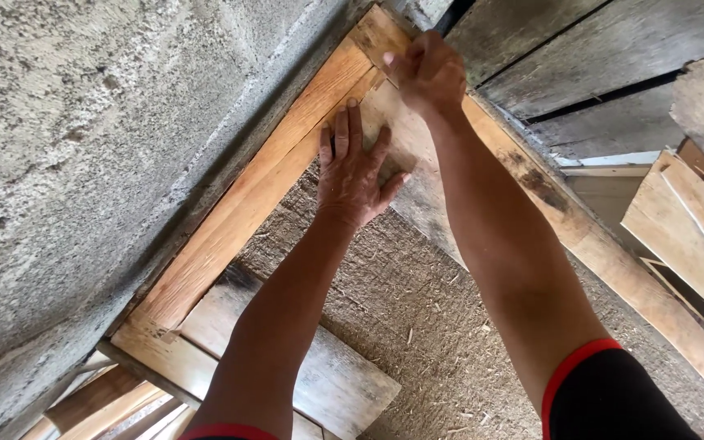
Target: Use a utility knife and a straight edge to cut a piece of thin wood.
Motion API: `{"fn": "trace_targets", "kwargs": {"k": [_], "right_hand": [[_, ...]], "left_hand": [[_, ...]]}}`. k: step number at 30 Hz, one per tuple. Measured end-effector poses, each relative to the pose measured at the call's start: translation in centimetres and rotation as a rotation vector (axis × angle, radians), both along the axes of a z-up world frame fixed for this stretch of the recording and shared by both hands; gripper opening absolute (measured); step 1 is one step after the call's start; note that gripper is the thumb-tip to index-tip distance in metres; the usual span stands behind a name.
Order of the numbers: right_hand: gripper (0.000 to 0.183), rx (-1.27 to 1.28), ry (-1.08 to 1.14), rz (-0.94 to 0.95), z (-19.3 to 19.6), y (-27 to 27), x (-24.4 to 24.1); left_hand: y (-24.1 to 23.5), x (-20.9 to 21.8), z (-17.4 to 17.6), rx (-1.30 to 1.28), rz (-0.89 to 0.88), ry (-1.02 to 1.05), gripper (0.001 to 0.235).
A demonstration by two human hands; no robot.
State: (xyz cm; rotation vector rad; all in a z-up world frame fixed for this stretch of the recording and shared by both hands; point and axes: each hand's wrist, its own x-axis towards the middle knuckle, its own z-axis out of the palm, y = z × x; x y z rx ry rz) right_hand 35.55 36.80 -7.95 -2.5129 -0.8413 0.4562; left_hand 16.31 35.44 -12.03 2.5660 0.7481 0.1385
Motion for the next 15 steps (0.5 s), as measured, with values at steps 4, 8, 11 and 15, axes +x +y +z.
{"fn": "trace_targets", "kwargs": {"k": [4, 8, 11, 15], "right_hand": [[0.043, -0.012, -0.142, 0.081, -0.3, 0.6, 0.9], [0.038, -0.076, -0.119, -0.014, -0.6, 1.0, 1.3], [0.038, -0.049, -0.119, -0.019, -0.7, 0.6, 0.8], [0.047, 0.149, -0.246, 0.145, -1.4, -1.7, -0.9]], "left_hand": [[-0.1, -0.1, -0.4, 0.015, 0.01, -0.037, 0.093], [-0.1, 0.1, -0.7, 0.034, 0.013, -0.079, 0.093], [0.0, 0.2, -0.4, 0.053, 0.017, -0.092, 0.092], [-0.2, -0.2, 0.8, 0.043, 0.032, -0.068, 0.088]]}}
